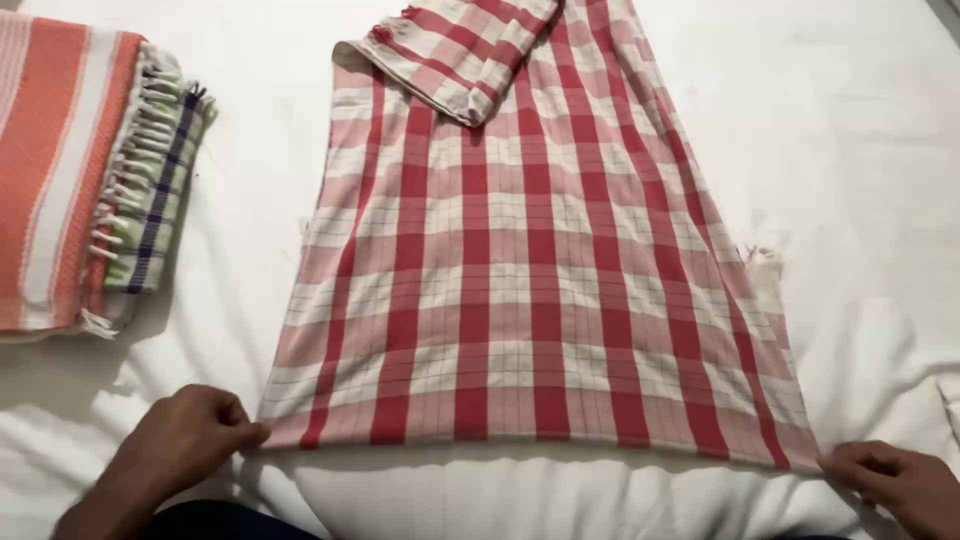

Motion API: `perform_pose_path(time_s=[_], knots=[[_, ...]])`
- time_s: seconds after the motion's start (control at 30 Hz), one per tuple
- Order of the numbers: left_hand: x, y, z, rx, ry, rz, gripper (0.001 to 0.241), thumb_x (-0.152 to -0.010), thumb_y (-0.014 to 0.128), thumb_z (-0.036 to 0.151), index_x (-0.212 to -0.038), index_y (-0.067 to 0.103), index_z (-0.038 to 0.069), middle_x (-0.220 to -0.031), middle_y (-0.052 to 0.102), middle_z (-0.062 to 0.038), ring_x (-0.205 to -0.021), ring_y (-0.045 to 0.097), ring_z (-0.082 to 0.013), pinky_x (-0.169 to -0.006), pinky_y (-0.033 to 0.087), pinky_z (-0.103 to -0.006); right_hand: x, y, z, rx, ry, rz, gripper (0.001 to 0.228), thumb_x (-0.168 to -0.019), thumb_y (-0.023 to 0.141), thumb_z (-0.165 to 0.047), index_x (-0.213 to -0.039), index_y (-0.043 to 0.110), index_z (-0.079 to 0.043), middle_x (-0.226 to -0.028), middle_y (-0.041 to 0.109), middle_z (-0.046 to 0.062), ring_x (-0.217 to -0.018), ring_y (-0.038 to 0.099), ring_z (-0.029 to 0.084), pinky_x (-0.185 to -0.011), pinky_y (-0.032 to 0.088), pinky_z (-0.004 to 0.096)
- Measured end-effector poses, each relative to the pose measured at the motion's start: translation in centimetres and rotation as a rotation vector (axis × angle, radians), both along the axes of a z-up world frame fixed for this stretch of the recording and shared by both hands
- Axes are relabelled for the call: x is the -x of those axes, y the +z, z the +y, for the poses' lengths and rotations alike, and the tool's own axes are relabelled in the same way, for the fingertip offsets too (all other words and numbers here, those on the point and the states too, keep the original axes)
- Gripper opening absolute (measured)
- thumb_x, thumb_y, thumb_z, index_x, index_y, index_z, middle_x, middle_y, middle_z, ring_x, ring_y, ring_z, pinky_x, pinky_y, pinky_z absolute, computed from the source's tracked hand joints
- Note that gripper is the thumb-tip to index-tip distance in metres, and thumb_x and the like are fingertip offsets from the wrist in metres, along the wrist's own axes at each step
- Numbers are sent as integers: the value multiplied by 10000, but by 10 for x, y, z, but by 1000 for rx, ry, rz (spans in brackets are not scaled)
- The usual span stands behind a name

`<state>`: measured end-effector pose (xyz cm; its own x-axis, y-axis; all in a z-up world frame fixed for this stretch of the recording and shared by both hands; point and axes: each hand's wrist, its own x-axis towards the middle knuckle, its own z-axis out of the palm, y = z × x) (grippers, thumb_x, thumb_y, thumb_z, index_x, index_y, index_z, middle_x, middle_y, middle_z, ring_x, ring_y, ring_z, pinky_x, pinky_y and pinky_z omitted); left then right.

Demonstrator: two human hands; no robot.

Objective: The person unfolds a red and white checkered cloth on a white bed, smooths it out, and folds it in half multiple times. The person repeatedly smooths the cloth with both hands after each fold to create a neat, compact stack.

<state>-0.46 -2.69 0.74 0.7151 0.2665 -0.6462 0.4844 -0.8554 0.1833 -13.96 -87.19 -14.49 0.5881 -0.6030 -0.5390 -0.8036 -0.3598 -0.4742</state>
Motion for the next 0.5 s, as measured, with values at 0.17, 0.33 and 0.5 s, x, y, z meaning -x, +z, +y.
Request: perform_pose_path(time_s=[0.17, 0.33, 0.5], knots=[[-24, -15, -2, -90, -105, -56, 530, -746, 830, 528, -1035, 791, 86, -981, 793, -105, -922, 771, -277, -889, 599, -405, -34, 18, -11, 17, 237, 217, 304, -885, 812, -274, -1020, 791, -3, -826, 736, 176, -678, 573, 240, -591, 517, 390], [-56, 7, -41, -28, 66, -249, 544, -867, 737, 515, -1186, 738, 74, -1104, 785, -163, -995, 751, -334, -937, 576, -457, -90, 40, -2, 140, 312, 383, 529, -962, 634, -569, -1154, 827, -116, -883, 722, 142, -656, 673, 264, -527, 558, 393], [-63, -13, -40, 92, 192, -329, 434, -916, 708, 393, -1163, 747, 38, -1012, 814, -171, -887, 779, -305, -859, 605, -439, -117, 95, 89, 80, 113, 263, 738, -931, 691, -646, -1162, 772, 50, -812, 688, 162, -708, 576, 269, -639, 469, 407]])
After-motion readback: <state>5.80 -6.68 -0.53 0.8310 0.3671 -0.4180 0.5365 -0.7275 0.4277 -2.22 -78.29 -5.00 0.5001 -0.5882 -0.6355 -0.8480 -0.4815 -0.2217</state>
